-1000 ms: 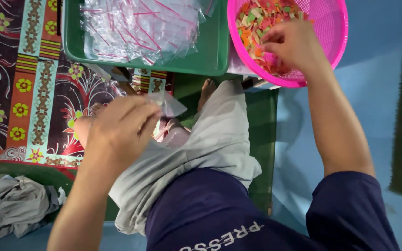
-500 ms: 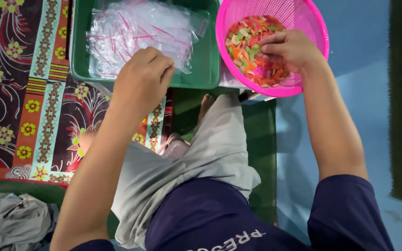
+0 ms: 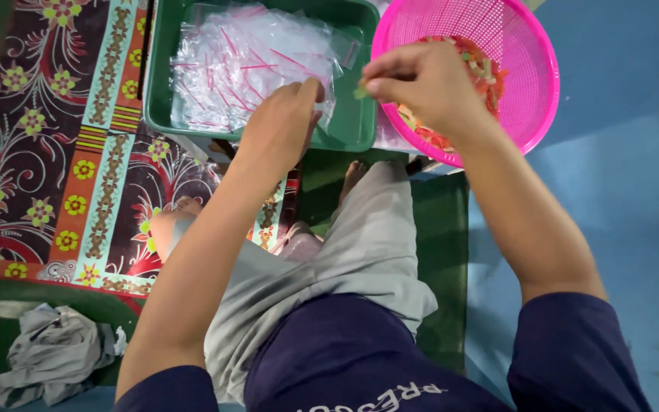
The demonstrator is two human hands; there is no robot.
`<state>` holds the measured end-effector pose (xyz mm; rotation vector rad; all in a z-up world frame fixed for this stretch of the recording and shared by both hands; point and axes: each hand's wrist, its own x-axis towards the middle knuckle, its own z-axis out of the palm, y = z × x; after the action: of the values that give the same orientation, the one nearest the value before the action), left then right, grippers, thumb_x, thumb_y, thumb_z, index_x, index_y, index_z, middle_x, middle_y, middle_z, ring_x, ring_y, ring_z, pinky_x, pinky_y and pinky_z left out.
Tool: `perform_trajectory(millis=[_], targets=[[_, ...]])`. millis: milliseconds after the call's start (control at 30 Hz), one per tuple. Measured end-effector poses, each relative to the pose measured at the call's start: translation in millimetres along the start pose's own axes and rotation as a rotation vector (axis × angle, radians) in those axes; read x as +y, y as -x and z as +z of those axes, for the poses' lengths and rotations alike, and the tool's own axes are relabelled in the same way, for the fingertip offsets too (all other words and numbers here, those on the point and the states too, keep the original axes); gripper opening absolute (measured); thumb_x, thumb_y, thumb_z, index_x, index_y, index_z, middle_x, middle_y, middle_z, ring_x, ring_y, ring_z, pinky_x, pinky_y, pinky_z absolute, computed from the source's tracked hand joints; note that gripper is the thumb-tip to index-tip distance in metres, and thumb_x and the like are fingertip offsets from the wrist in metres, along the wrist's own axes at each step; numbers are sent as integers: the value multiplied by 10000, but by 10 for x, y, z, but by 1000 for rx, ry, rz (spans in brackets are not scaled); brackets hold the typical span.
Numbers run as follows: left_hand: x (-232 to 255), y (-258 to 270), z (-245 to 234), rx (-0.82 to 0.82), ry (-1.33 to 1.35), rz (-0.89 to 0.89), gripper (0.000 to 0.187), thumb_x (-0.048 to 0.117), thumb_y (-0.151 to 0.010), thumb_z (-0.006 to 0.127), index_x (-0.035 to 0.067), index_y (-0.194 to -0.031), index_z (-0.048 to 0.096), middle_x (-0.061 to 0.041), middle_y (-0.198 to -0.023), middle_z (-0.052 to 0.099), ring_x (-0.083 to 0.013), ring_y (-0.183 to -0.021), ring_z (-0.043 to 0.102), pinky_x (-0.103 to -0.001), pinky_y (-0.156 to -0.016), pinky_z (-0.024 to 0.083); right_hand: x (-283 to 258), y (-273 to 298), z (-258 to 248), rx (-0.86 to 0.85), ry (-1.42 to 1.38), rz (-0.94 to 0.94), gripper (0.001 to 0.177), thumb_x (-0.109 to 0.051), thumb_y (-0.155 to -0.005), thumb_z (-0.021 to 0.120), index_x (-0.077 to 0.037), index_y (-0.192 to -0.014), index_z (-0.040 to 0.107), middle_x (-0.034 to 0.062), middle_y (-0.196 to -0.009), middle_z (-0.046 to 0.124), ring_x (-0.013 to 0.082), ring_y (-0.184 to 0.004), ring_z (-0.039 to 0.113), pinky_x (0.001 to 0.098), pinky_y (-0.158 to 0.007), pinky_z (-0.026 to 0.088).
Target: The person takes colorful snack pieces from a pink basket and places them into small plastic bags, sealing each bag by hand.
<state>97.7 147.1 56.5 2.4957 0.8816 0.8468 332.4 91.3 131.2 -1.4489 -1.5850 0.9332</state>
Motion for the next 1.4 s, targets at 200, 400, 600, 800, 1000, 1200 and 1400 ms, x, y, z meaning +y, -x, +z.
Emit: perform_trajectory(millis=[200, 400, 600, 800, 1000, 1200, 1400], targets=[[93, -57, -55, -53, 36, -93, 394, 46, -876, 703, 40, -1160, 430, -184, -946, 694, -424, -856, 680, -529, -670, 491, -26, -213, 317, -49, 203, -102, 203, -9, -860, 746, 9, -1060, 775, 51, -902, 780, 106, -758, 698, 220, -693, 554], [101, -37, -92, -58, 53, -110, 400, 46, -885, 680, 22, -1177, 407, -197, -1000, 698, -435, -881, 675, -532, -677, 486, -140, -272, 384, -86, 255, -59, 179, -31, -870, 732, -13, -1037, 794, 33, -847, 769, 89, -698, 657, 217, -636, 516], [35, -14, -59, -16, 44, -75, 361, 54, -884, 703, 49, -1135, 445, -164, -956, 685, -406, -857, 668, -514, -683, 489, -22, -252, 330, -7, 258, -133, 220, 14, -847, 751, 15, -1066, 769, 62, -911, 777, 120, -763, 698, 227, -688, 560], [-23, 64, -134, 115, 158, -12, 241, 11, -879, 708, 19, -1088, 588, -141, -979, 675, -351, -827, 644, -438, -707, 502, -42, -20, 36, 221, 238, -152, 196, 119, -903, 813, 18, -1036, 710, 75, -893, 725, 125, -790, 705, 205, -683, 556], [99, -57, -130, -6, 173, -137, 341, 38, -865, 730, 56, -1092, 476, -135, -930, 684, -366, -818, 677, -463, -690, 505, -145, -38, 337, 138, 184, -221, 122, 108, -865, 774, 70, -969, 723, 84, -861, 712, 122, -720, 628, 229, -671, 536], [46, -14, -135, 53, 174, -69, 328, 16, -854, 725, 44, -1092, 500, -142, -918, 695, -362, -823, 687, -457, -685, 513, -141, -52, 503, 130, 126, -244, 171, 138, -915, 644, 87, -1059, 721, 91, -917, 741, 128, -793, 670, 222, -696, 525], [0, 15, -190, 91, 198, -53, 111, 12, -776, 765, 48, -871, 720, -105, -852, 628, -314, -754, 634, -411, -673, 517, -78, 53, 613, 48, 144, -84, 496, 63, -753, 841, -39, -1184, 617, 60, -1008, 702, 154, -924, 687, 282, -775, 559]])
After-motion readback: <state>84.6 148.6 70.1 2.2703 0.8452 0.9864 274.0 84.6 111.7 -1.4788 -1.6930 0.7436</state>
